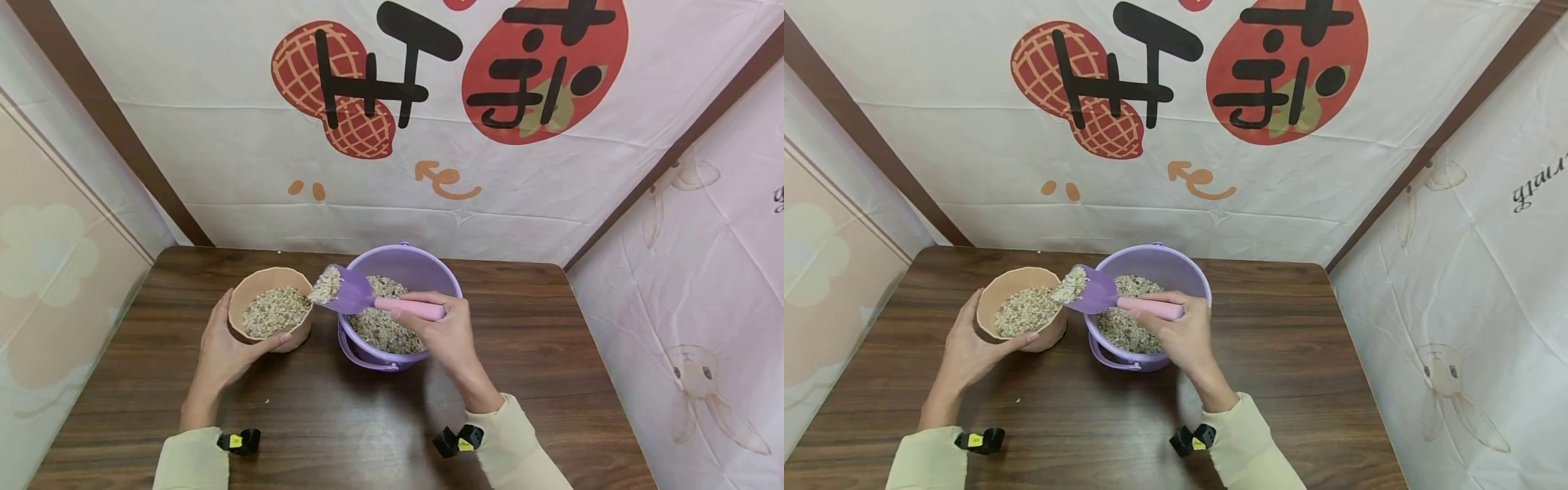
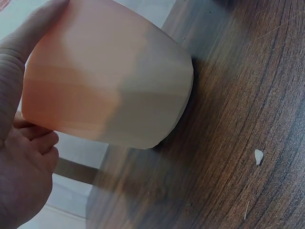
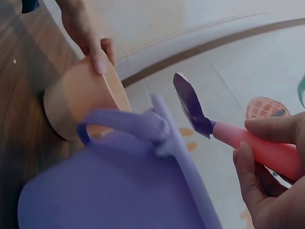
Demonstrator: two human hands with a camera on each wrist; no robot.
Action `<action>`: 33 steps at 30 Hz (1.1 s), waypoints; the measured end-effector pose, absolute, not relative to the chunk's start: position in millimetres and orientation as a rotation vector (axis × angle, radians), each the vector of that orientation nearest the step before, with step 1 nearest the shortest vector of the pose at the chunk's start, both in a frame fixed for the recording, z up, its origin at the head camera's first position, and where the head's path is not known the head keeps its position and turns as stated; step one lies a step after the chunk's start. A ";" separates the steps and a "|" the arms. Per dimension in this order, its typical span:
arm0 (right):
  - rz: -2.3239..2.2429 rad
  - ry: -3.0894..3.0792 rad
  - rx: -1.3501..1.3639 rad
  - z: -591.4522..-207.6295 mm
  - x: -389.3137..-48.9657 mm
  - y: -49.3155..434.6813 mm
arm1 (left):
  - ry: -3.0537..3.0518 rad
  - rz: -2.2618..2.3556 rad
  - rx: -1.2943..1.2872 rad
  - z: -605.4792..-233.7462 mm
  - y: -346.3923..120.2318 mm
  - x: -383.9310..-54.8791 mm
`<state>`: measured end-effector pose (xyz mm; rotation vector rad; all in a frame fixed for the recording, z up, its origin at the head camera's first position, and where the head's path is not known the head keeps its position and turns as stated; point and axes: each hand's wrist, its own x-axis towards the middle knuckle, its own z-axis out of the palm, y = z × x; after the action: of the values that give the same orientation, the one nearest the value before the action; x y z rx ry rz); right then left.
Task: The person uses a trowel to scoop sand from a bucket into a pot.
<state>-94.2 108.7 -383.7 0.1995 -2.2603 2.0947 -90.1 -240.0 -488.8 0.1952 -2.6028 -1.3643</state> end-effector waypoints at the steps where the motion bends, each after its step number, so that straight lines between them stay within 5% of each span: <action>1: 2.107 -2.260 0.207 -384.5 -95.5 104.3 | -2.602 -1.368 0.193 -488.9 -240.2 -90.3; 33: 1.435 -2.724 0.476 -366.0 -145.1 53.8 | -2.576 -1.380 0.181 -494.5 -241.5 -92.3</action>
<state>-145.1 53.8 -366.0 0.4757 -2.7243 1.4346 -92.3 -241.5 -494.5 0.1808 -2.5763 -1.3800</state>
